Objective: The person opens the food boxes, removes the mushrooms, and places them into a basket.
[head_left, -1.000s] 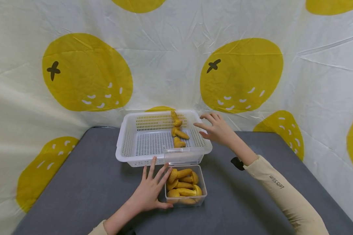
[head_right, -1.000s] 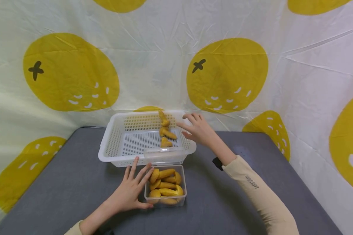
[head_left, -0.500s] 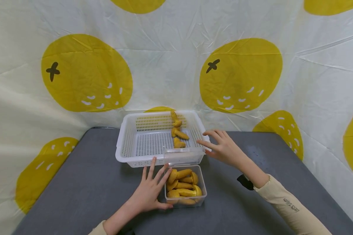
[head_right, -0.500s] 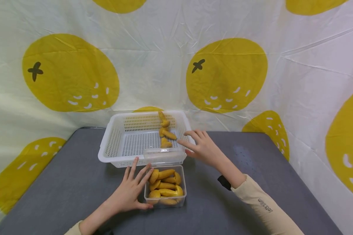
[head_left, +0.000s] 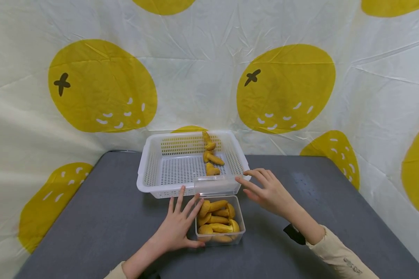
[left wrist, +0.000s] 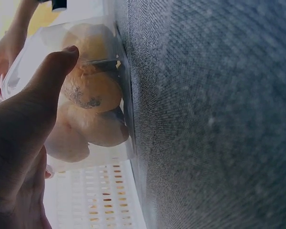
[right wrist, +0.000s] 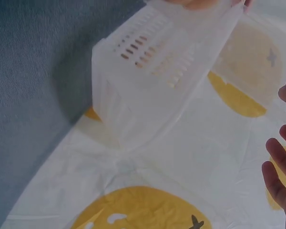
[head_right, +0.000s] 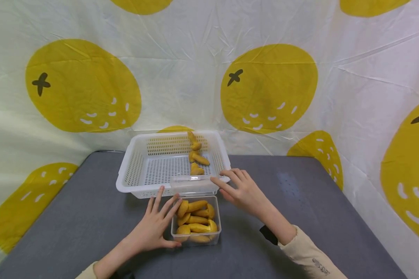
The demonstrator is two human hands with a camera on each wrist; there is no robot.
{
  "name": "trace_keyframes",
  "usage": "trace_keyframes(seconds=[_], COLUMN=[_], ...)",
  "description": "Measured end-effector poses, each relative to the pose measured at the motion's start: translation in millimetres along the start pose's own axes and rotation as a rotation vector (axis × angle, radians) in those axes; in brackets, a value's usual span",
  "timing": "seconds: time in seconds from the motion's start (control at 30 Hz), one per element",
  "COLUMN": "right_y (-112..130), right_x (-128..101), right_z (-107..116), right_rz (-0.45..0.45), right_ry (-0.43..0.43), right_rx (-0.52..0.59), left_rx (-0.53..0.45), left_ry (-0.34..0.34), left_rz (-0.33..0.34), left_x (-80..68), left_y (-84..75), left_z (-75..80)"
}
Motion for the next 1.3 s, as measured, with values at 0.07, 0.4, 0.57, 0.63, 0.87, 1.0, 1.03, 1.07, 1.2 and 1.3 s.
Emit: trace_keyframes(seconds=[0.07,0.4,0.57,0.63,0.87,1.0,1.03,1.07,1.2,1.3], right_y=[5.5,30.3,42.7,45.8,55.0,61.1,62.6,63.9,68.2,71.1], right_x=[-2.5,-10.3,-8.2,-6.5,3.1,10.5,12.2,13.8,17.7,18.1], right_z=[0.0,-8.7,-19.5,-24.3,-43.9,-53.4,-55.1,-56.7,-62.5,-67.2], right_rz=[0.005,0.041,0.077,0.077,0.085,0.101,0.101,0.103,0.112,0.141], right_ry=[-0.014,-0.115,-0.04,0.019,0.205,0.254,0.265,0.273,0.31,0.344], right_rx=[0.003,-0.023,0.004,0.025,0.049,0.039,0.034,0.026,-0.009,-0.054], left_rx=[0.005,-0.043,-0.089,-0.108,-0.087,-0.024,-0.014,0.001,0.019,0.022], left_ry=[-0.005,-0.028,-0.149,-0.2,-0.286,-0.236,-0.226,-0.207,-0.14,-0.098], left_rz=[-0.003,-0.033,-0.097,-0.117,-0.087,-0.054,-0.049,-0.04,-0.009,0.013], left_x=[-0.3,-1.5,-0.7,0.9,11.1,17.0,18.0,18.9,20.6,20.5], left_y=[0.7,5.7,6.5,6.2,5.0,5.2,5.4,5.7,6.7,6.5], left_z=[0.4,13.3,26.5,31.8,42.6,38.7,37.6,36.5,32.9,29.9])
Point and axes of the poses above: each hand's wrist, its own x-axis towards the middle knuckle, its own z-axis out of the back of the hand, y = z × x, the point moved 3 cm from there along x, towards the middle knuckle, and after that the axes turned 1 degree about z, right-handed, at the moved point
